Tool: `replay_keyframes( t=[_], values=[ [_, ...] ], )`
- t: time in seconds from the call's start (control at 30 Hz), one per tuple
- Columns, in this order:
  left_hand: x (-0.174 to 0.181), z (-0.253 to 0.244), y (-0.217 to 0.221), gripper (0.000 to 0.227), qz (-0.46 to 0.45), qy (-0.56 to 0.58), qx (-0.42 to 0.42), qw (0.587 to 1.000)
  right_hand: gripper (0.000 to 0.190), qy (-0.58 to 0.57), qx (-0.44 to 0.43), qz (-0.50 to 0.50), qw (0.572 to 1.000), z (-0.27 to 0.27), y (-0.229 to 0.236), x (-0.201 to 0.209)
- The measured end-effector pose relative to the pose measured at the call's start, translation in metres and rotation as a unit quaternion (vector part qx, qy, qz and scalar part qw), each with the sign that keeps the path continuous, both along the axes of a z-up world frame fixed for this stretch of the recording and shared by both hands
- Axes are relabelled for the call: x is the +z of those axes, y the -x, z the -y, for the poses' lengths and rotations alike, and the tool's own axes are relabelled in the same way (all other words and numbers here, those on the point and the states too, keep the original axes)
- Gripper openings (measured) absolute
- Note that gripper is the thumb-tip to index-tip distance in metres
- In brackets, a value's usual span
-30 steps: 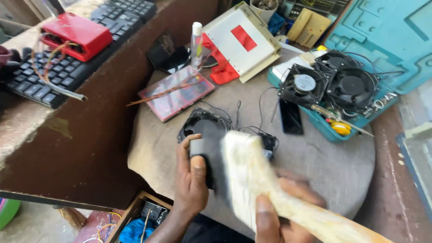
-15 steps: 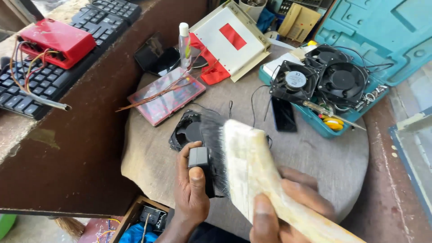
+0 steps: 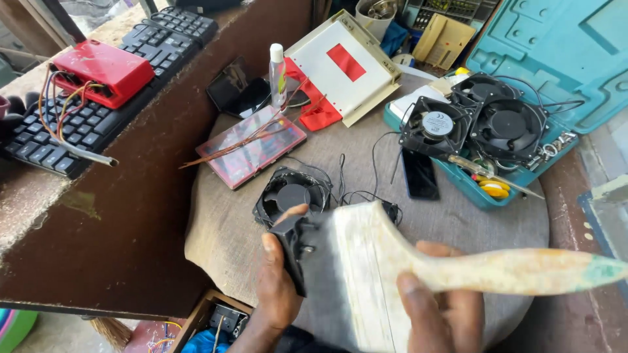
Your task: The person cleans a black power adapter and a smaller black power brick using a large brush. They hold the adapters in one hand and brush the surfaces and crevices with the other, occasionally rotating the items to access different sides.
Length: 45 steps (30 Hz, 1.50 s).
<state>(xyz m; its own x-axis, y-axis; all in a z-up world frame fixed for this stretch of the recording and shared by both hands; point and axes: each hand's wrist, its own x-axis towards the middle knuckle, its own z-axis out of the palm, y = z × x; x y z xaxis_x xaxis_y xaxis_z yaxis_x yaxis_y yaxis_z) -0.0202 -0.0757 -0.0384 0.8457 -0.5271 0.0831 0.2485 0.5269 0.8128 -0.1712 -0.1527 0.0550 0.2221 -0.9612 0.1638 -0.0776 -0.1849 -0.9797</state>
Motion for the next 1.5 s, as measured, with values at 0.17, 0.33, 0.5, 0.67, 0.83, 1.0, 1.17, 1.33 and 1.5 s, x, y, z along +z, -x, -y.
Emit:
replay_keyframes(
  t=[0.17,0.33,0.5,0.67,0.83,1.0,1.17,1.33,1.5],
  values=[
    [-0.004,-0.003,0.004,0.091,0.147,-0.083,0.025,0.985,0.052,0.082,0.012,0.155,0.984,0.006,-0.020,-0.018],
    [-0.004,0.003,-0.010,0.084,0.033,0.056,-0.028,0.998,0.048,-0.051,0.018,0.116,0.992,0.006,-0.007,-0.026],
    [-0.019,0.017,0.006,0.079,-0.128,0.103,-0.142,0.976,0.048,-0.069,-0.002,0.180,0.981,0.027,-0.003,-0.025],
    [-0.014,0.001,-0.016,0.088,-0.196,0.158,-0.205,0.946,0.054,-0.064,-0.011,0.042,0.997,0.048,0.044,-0.064],
    [-0.020,0.015,-0.015,0.084,-0.230,0.019,-0.207,0.951,0.051,-0.102,0.036,0.099,0.989,0.066,-0.004,-0.035],
    [-0.013,0.007,0.000,0.083,-0.229,-0.030,-0.267,0.936,0.043,0.010,0.009,0.156,0.988,0.057,-0.007,-0.023],
    [-0.011,-0.003,-0.028,0.082,-0.190,0.090,-0.242,0.947,0.048,-0.262,0.021,0.063,0.963,0.042,0.029,0.000],
    [0.015,0.011,-0.005,0.081,-0.125,-0.071,-0.277,0.950,0.049,-0.015,0.054,0.095,0.994,0.074,0.011,-0.019],
    [0.020,0.006,0.005,0.074,-0.126,-0.173,-0.193,0.958,0.048,0.072,0.117,0.135,0.981,0.062,0.023,-0.023]
  ],
)
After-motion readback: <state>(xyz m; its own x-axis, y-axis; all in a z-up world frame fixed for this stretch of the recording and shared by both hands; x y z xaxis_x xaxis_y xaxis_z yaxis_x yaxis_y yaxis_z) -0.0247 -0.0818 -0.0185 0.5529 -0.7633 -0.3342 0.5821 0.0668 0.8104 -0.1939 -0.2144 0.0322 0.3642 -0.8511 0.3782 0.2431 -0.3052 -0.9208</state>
